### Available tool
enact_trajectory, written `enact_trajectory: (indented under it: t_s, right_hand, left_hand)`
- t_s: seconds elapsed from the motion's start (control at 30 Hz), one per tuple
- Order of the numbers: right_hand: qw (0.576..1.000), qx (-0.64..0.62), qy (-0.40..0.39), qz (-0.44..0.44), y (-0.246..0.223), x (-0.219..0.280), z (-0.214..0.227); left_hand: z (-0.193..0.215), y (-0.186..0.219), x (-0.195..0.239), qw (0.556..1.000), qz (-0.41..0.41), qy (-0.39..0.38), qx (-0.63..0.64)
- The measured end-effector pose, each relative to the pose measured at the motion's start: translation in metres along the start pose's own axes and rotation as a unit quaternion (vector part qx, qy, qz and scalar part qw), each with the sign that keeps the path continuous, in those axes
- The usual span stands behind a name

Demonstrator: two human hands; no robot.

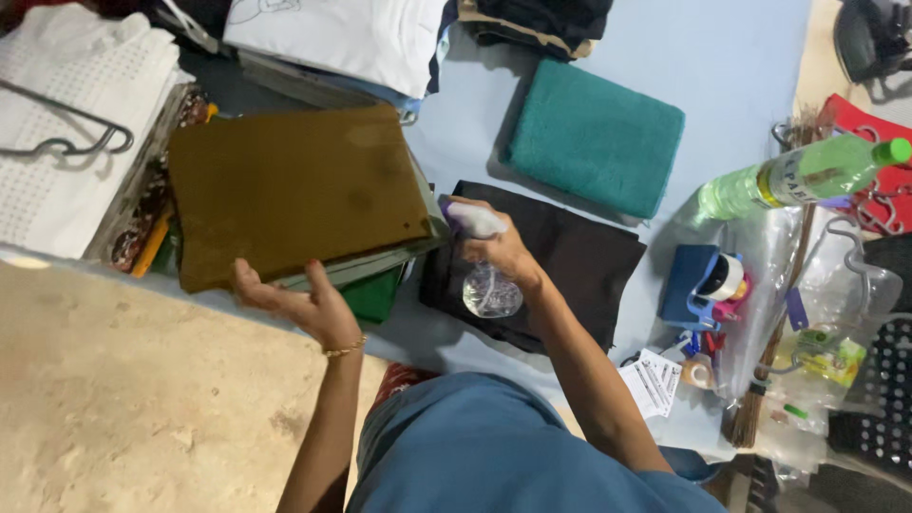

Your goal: The person folds several pieces of clothing by hand on a table, including black trousers, a green shirt, a tan cloth, and a blue towel, then sprays them with a liquid from a bottle.

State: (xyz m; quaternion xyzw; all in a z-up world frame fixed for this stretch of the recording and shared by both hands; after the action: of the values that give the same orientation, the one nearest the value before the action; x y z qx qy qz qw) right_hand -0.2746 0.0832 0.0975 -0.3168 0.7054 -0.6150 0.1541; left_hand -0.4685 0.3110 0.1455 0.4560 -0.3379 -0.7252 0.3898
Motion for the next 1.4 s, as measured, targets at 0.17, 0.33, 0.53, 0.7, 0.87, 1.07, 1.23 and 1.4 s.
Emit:
enact_trajectory:
  t_s: [0.17, 0.33, 0.53, 0.7, 0.87, 1.07, 1.23, 1.4]
  right_hand:
    - [0.962, 0.018, 0.255, 0.093, -0.011, 0.017, 0.106]
    - [0.891, 0.084, 0.435, 0.096, -0.018, 0.045, 0.200]
    - [0.866, -0.006, 0.479, 0.145, -0.011, 0.089, 0.273]
    - [0.869, -0.007, 0.484, 0.096, 0.008, 0.097, 0.279]
    - [0.883, -0.022, 0.464, 0.071, 0.010, 0.065, 0.254]
    - [0.891, -0.001, 0.448, 0.078, -0.012, 0.060, 0.231]
    - [0.873, 0.062, 0.472, 0.108, -0.040, 0.102, 0.220]
    - [0.829, 0.189, 0.509, 0.134, -0.071, 0.174, 0.188]
  left_hand:
    - [-0.112, 0.076, 0.040, 0.960, -0.127, -0.223, 0.113]
    - [-0.307, 0.067, 0.121, 0.874, -0.161, -0.432, 0.150]
    - [-0.476, -0.042, 0.158, 0.865, 0.107, -0.487, -0.060]
    - [-0.510, -0.085, 0.176, 0.787, 0.381, -0.485, 0.009]
    - [-0.515, -0.051, 0.170, 0.802, 0.305, -0.509, 0.068]
    - [-0.512, 0.048, 0.182, 0.680, 0.504, -0.483, 0.224]
    - [-0.477, 0.145, 0.179, 0.607, 0.528, -0.494, 0.330]
    - [-0.380, 0.137, 0.172, 0.541, 0.502, -0.551, 0.390]
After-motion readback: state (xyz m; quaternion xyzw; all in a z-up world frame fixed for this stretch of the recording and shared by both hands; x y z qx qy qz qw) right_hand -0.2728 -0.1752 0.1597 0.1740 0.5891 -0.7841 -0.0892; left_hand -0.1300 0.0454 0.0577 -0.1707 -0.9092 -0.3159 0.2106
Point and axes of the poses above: each hand's wrist, its own x-axis away from the middle knuckle, its own z-axis out of the back of the hand, y = z × x, the point moved 5 cm from there along -x, towards the middle knuckle, and after that the axes turned 7 degrees about -x, right-handed, at the moved point
